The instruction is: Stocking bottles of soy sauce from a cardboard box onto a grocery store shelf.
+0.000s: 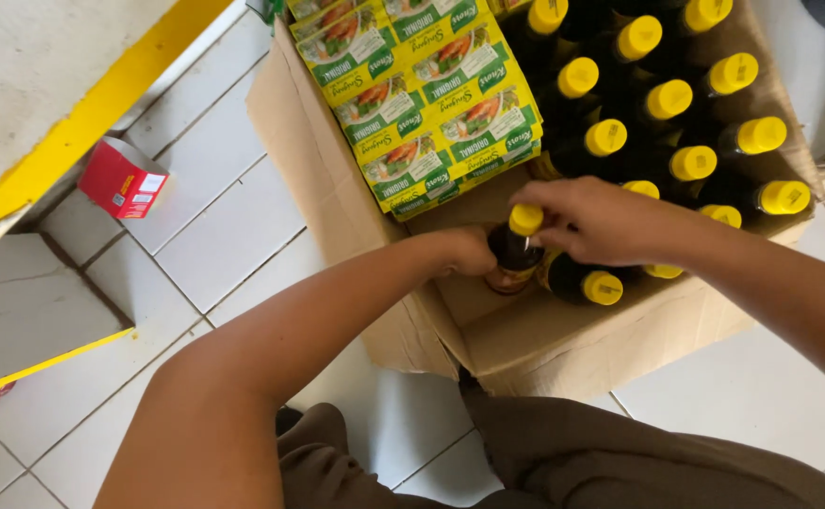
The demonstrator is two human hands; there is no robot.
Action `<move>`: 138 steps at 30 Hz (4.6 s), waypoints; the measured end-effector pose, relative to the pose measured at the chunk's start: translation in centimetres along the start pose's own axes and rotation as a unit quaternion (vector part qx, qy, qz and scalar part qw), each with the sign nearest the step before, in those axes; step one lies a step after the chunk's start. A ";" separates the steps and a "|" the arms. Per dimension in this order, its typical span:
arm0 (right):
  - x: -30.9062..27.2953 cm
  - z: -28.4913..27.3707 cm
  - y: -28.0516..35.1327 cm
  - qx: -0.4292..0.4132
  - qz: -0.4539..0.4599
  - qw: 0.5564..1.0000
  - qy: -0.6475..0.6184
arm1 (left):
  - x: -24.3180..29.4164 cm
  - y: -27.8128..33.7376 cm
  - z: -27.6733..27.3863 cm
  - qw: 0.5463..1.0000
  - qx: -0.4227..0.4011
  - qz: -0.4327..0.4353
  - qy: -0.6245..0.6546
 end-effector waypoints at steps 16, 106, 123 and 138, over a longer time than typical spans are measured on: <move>3.8 1.5 -1.2 0.027 0.109 0.988 -0.104 | 5.0 5.2 -4.5 0.966 0.135 -0.105 0.191; -14.2 -7.7 -2.2 0.164 -0.026 0.982 -0.090 | 19.5 22.4 -17.9 0.887 0.375 0.264 0.056; 1.5 1.7 8.9 -0.059 0.198 0.967 0.149 | 9.9 2.1 2.1 0.951 0.093 0.247 -0.158; -1.4 -6.3 6.9 0.085 0.159 0.983 0.033 | 13.1 3.6 -3.0 0.965 0.059 0.235 -0.099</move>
Point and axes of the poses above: each hand's wrist, its own y-axis away from the middle knuckle, its own z-axis out of the palm, x = y × z, the point moved 9 cm from there along -y, towards the middle knuckle, and after that the axes turned 12 degrees about x, right-handed, at the moved point
